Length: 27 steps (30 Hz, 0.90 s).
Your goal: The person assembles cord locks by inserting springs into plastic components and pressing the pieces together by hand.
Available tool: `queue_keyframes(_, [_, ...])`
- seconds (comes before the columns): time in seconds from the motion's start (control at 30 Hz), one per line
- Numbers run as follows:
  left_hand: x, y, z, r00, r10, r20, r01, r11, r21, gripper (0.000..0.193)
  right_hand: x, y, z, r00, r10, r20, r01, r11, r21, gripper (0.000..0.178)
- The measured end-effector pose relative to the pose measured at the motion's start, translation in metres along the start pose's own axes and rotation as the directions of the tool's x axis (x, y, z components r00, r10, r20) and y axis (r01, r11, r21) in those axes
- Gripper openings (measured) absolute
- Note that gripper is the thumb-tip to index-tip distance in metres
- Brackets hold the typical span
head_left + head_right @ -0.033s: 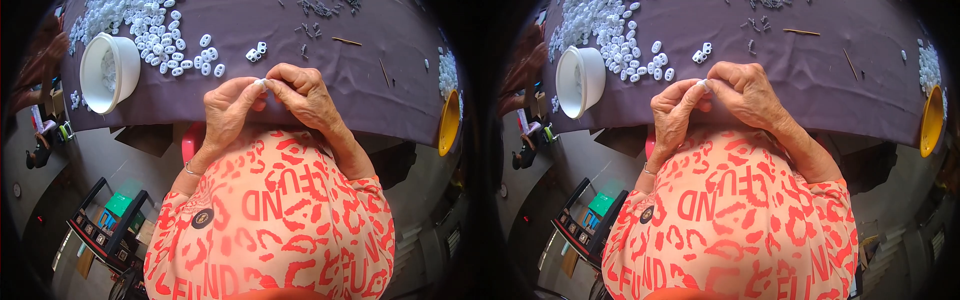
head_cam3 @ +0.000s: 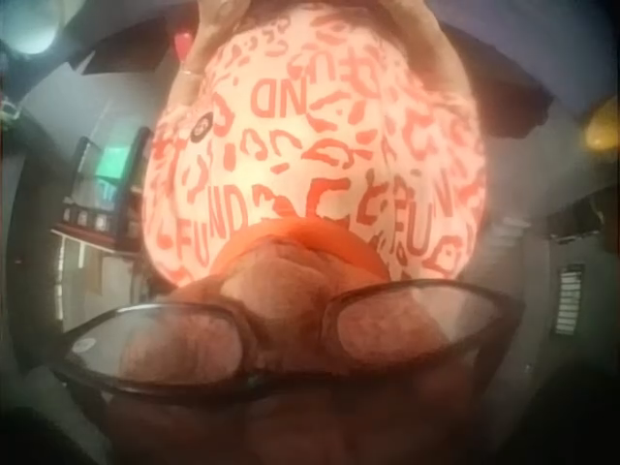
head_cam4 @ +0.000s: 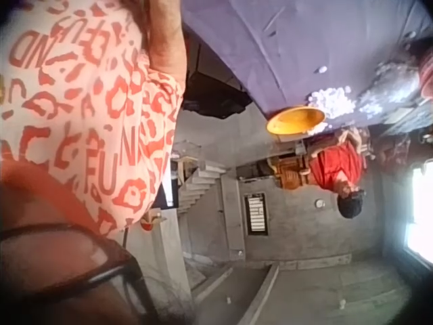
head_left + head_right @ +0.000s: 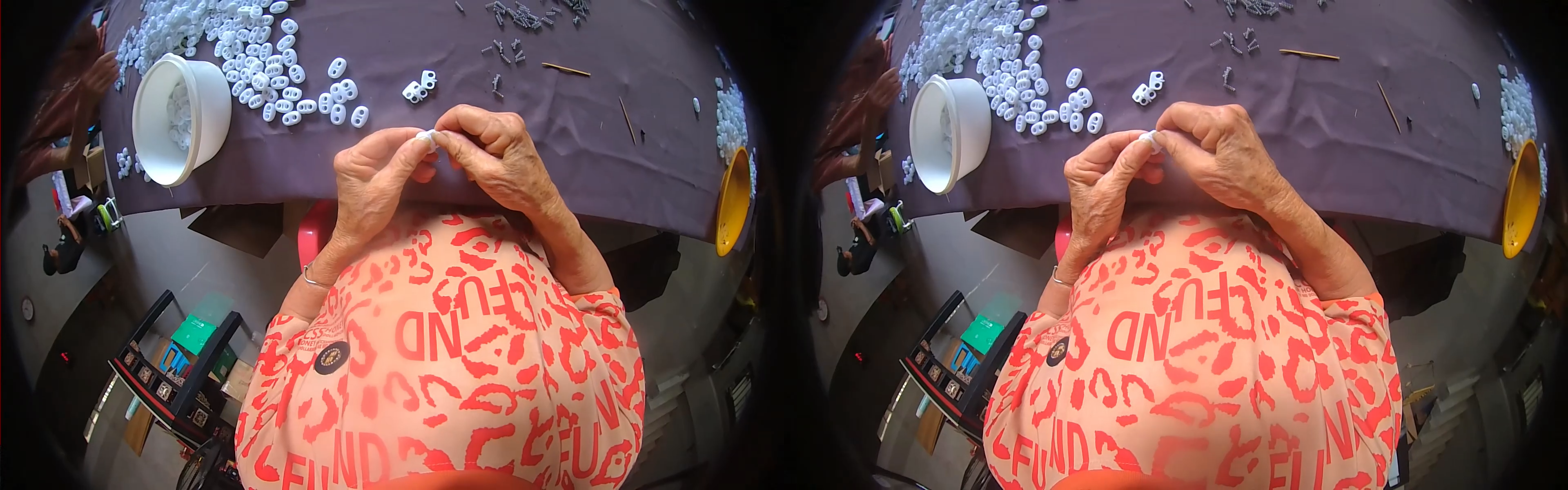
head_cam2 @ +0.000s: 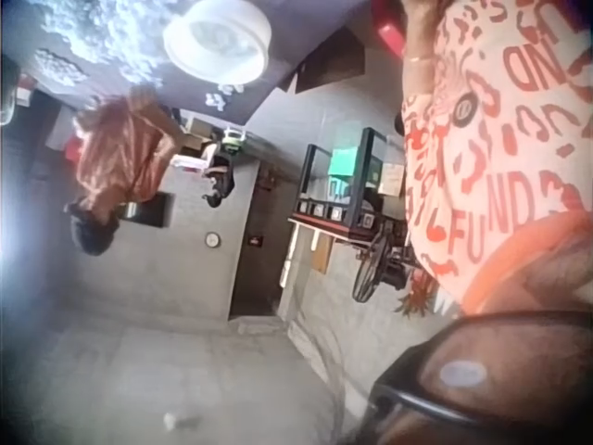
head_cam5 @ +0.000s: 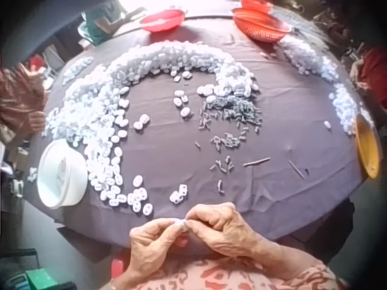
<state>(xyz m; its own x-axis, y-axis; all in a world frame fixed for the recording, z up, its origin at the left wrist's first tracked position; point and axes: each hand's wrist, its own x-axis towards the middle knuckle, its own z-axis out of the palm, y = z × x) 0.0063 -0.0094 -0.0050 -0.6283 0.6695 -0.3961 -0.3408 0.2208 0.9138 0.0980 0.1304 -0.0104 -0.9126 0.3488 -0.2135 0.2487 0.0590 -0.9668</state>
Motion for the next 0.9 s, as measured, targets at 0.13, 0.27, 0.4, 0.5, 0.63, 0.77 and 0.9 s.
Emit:
queue_keyframes(0.13, [0.001, 0.002, 0.000, 1.000, -0.014, -0.004, 0.014, 0.997, -0.073, 0.017, 0.001, 0.006, 0.003, 0.998, -0.065, -0.027, 0.066, 0.997, 0.038, 0.009])
queue_keyframes(0.27, [0.002, 0.003, -0.005, 0.999, -0.051, 0.018, 0.054, 0.982, -0.180, 0.017, 0.001, 0.002, 0.007, 0.961, -0.260, -0.092, 0.246, 0.958, -0.145, 0.010])
queue_keyframes(0.4, [0.002, 0.004, -0.010, 0.990, -0.129, 0.059, 0.140, 0.955, -0.263, 0.019, -0.003, -0.009, 0.011, 0.934, -0.342, -0.102, 0.303, 0.911, -0.281, 0.016])
queue_keyframes(0.5, [0.002, 0.006, -0.010, 0.985, -0.152, 0.079, 0.169, 0.939, -0.300, 0.020, -0.004, -0.011, 0.014, 0.924, -0.362, -0.124, 0.290, 0.874, -0.390, 0.018])
queue_keyframes(0.63, [0.001, 0.009, -0.007, 0.982, -0.173, 0.070, 0.186, 0.935, -0.302, 0.021, -0.006, -0.013, 0.011, 0.935, -0.302, -0.184, 0.242, 0.926, -0.290, 0.016])
queue_keyframes(0.77, [0.000, 0.008, -0.008, 0.982, -0.169, 0.079, 0.185, 0.945, -0.270, 0.022, -0.004, -0.009, 0.006, 0.984, -0.069, -0.167, 0.060, 0.996, -0.061, 0.012])
queue_keyframes(0.9, [0.000, 0.006, -0.006, 0.987, -0.142, 0.075, 0.156, 0.961, -0.227, 0.021, -0.002, -0.004, 0.004, 0.995, 0.006, -0.095, 0.000, 0.998, 0.067, 0.013])
